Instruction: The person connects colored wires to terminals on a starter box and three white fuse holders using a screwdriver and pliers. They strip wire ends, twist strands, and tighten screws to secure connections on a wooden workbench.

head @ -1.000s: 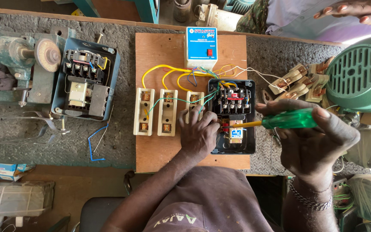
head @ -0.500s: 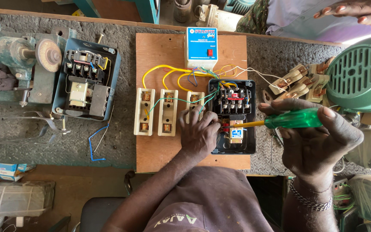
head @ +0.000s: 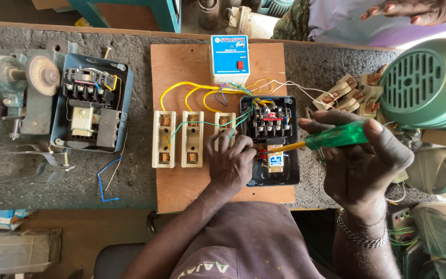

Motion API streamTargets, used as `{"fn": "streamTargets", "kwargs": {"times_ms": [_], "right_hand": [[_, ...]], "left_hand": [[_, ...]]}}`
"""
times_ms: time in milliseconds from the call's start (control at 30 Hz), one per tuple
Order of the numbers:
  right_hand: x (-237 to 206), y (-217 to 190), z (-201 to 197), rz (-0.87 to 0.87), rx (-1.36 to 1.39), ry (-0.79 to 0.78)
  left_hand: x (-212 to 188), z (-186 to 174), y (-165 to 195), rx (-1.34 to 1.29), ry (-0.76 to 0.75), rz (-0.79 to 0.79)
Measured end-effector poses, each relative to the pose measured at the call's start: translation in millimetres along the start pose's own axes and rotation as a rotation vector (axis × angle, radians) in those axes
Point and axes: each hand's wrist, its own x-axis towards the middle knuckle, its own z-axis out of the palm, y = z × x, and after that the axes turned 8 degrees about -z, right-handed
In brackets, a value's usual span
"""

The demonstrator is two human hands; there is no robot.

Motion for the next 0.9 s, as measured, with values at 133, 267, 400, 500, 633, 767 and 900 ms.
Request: {"fn": "streamTargets", "kwargs": {"times_ms": [133, 267, 400, 500, 633, 767, 900], "right_hand": [[4, 1, -2, -0.031, 0.086, -0.021], [4, -2, -1, -0.032, -0.105, -0.026], [2, -2, 0, -0.01, -0.089, 0.001], [3, 0, -2, -0.025, -0.068, -0.014], [7, 3, -7, -0.077, 0.079, -0.071], [12, -1, -11, -0.023, 0.152, -0.117], [20, -4, -15, -0.008, 0.231, -0.188]], "left_hand": [[-1, -1, 1, -0.008, -0.002, -0.003], [0, 0, 1, -0.001, -0.02, -0.011], [0, 2, -1, 0.009, -0.019, -0.005], [-3, 5, -2, 0.006, -0.022, -0.005], [-5, 11, -5, 0.01, -0.032, -0.014], [-5, 15, -7, 0.025, -0.07, -0.015], [-4, 15, -6, 0.021, -0.071, -0.018]]}}
